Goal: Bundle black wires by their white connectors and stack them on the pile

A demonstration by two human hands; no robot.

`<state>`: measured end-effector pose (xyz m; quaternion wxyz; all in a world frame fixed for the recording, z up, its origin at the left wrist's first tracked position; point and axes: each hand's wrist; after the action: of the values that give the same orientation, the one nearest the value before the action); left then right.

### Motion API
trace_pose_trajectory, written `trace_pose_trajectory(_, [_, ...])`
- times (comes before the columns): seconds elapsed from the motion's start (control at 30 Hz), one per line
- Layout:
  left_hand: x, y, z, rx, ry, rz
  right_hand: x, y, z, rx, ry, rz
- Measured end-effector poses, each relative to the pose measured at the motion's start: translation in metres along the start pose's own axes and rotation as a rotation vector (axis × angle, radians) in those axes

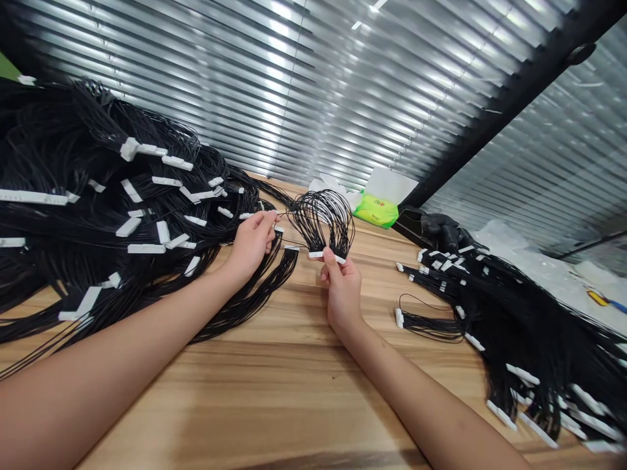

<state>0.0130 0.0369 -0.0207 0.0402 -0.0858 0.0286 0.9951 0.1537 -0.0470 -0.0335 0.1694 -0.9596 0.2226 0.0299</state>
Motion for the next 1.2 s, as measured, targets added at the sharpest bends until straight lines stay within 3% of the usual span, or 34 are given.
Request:
trace_pose_trajectory(0.17, [0.003, 0.000, -0.002, -0.145, -0.104, 0.089, -0.002, 0.004, -0.007, 0.011, 0.003, -0.032])
trace_pose_trajectory(0.33, [0.001, 0.012, 0.008, -0.377, -0.292, 0.202, -0.003, 0.006, -0.010, 0.017, 0.010, -0.050])
trace_pose_trajectory(0.53, [-0.001, 0.022, 0.013, -0.553, -0.375, 0.243, -0.003, 0.005, -0.009, 0.019, 0.035, -0.060])
trace_pose_trajectory(0.63, [0.001, 0.018, 0.009, -0.589, -0.501, 0.204, -0.003, 0.005, -0.008, 0.026, 0.026, -0.081])
trace_pose_trajectory(0.8, [0.005, 0.014, 0.005, -0.538, -0.776, 0.202, -0.003, 0.005, -0.006, -0.047, -0.002, -0.296])
trace_pose_trajectory(0.9, [0.006, 0.013, 0.005, -0.561, -0.818, 0.204, -0.004, 0.005, -0.005, -0.071, 0.003, -0.329])
trace_pose_trajectory(0.97, [0.007, 0.011, 0.004, -0.582, -0.829, 0.150, -0.004, 0.004, -0.005, -0.071, 0.009, -0.341])
trace_pose_trajectory(1.1, [0.009, 0.004, -0.001, -0.607, -0.807, -0.085, -0.001, -0.002, -0.005, -0.086, -0.013, -0.424])
trace_pose_trajectory(1.2, [0.009, 0.005, -0.001, -0.569, -0.757, -0.096, 0.005, -0.010, -0.002, -0.108, -0.018, -0.483])
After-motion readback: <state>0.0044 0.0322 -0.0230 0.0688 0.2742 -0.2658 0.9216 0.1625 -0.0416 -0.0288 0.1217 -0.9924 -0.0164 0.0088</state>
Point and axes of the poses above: each hand's wrist, its own y-axis away from the middle knuckle, its own x-axis out of the back of the hand, z = x × y, and after that the axes turned 10 degrees about x, right-handed
